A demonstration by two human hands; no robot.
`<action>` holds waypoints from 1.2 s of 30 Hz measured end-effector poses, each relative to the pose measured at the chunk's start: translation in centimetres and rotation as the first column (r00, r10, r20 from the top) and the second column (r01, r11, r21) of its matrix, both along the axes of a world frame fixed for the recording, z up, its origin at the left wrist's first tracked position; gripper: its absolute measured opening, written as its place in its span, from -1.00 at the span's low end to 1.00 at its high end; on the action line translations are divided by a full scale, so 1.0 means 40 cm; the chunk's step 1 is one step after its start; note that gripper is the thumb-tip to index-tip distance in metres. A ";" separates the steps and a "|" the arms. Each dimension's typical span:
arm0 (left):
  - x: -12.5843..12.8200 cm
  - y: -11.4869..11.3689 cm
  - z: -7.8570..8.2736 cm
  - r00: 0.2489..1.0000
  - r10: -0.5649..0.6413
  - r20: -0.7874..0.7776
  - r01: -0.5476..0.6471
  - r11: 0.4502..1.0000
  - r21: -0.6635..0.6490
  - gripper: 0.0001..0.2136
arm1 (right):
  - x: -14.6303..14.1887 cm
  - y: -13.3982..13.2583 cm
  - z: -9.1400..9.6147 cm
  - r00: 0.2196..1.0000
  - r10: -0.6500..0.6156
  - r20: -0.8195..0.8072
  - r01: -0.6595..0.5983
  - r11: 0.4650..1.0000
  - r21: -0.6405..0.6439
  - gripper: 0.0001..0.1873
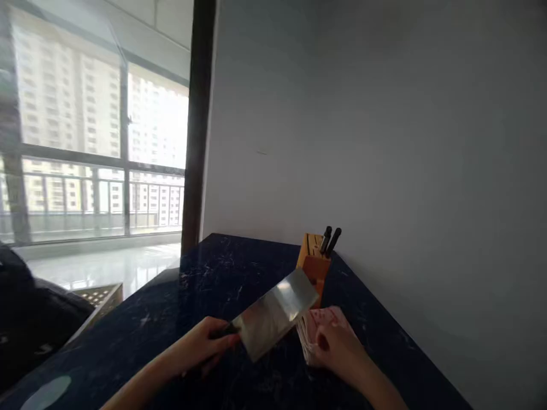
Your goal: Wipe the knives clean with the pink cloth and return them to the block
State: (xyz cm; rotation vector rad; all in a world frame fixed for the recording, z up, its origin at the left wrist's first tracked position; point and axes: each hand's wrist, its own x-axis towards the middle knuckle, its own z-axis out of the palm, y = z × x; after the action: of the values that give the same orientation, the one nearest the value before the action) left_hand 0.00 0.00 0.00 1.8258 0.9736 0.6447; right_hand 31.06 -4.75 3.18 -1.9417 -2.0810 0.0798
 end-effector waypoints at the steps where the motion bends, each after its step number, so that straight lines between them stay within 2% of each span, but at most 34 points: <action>1: 0.007 -0.002 0.001 1.000 0.021 0.014 -0.021 1.000 0.018 -0.63 | 0.007 -0.005 0.010 1.000 -0.005 0.005 0.006 0.999 -0.031 -0.85; 4: 0.027 -0.009 0.001 0.996 0.082 0.036 -0.084 0.996 0.042 -0.62 | 0.019 -0.010 0.029 1.000 -0.024 0.010 0.024 0.999 -0.037 -0.73; 6: 0.039 -0.014 -0.002 0.992 0.126 0.029 -0.127 0.991 0.030 -0.61 | 0.014 -0.004 0.026 0.999 -0.043 0.000 0.043 0.998 0.039 -0.69; 10: 0.058 -0.022 -0.007 0.987 0.159 -0.011 -0.159 0.987 -0.004 -0.61 | -0.010 0.016 -0.008 0.998 -0.046 -0.041 0.053 0.977 0.208 -0.81; 14: 0.064 -0.025 -0.008 0.985 0.166 -0.037 -0.165 0.986 0.008 -0.61 | -0.010 0.023 -0.025 0.988 -0.068 -0.138 0.086 0.987 0.132 -0.95; 18: 0.064 -0.022 -0.011 0.979 0.194 -0.054 -0.193 0.981 0.034 -0.61 | 0.007 0.022 -0.008 0.978 -0.084 -0.190 0.098 0.993 0.063 -0.86; 23: 0.065 -0.024 -0.015 0.971 0.235 -0.039 -0.234 0.972 0.028 -0.60 | 0.003 0.020 0.005 0.945 0.021 -0.326 0.015 0.994 0.109 -0.91; 29: 0.067 -0.022 -0.018 0.969 0.245 -0.046 -0.243 0.969 0.029 -0.61 | -0.070 -0.007 0.003 0.882 0.136 -0.451 -0.083 0.987 0.135 -0.90; 33: 0.069 -0.019 -0.021 0.967 0.252 -0.045 -0.251 0.967 0.038 -0.61 | -0.098 -0.018 0.004 0.846 0.146 -0.513 -0.053 0.980 0.192 -0.92; 36: 0.071 -0.020 -0.023 0.964 0.262 -0.054 -0.260 0.965 0.037 -0.61 | -0.086 -0.010 0.005 0.774 0.146 -0.616 0.009 0.970 0.241 -0.90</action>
State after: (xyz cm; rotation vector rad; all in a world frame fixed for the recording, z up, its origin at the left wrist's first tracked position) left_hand 2.86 -0.79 -0.94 1.7650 1.2642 0.7717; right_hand 27.62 -5.15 3.37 -1.4248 -1.6151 0.4257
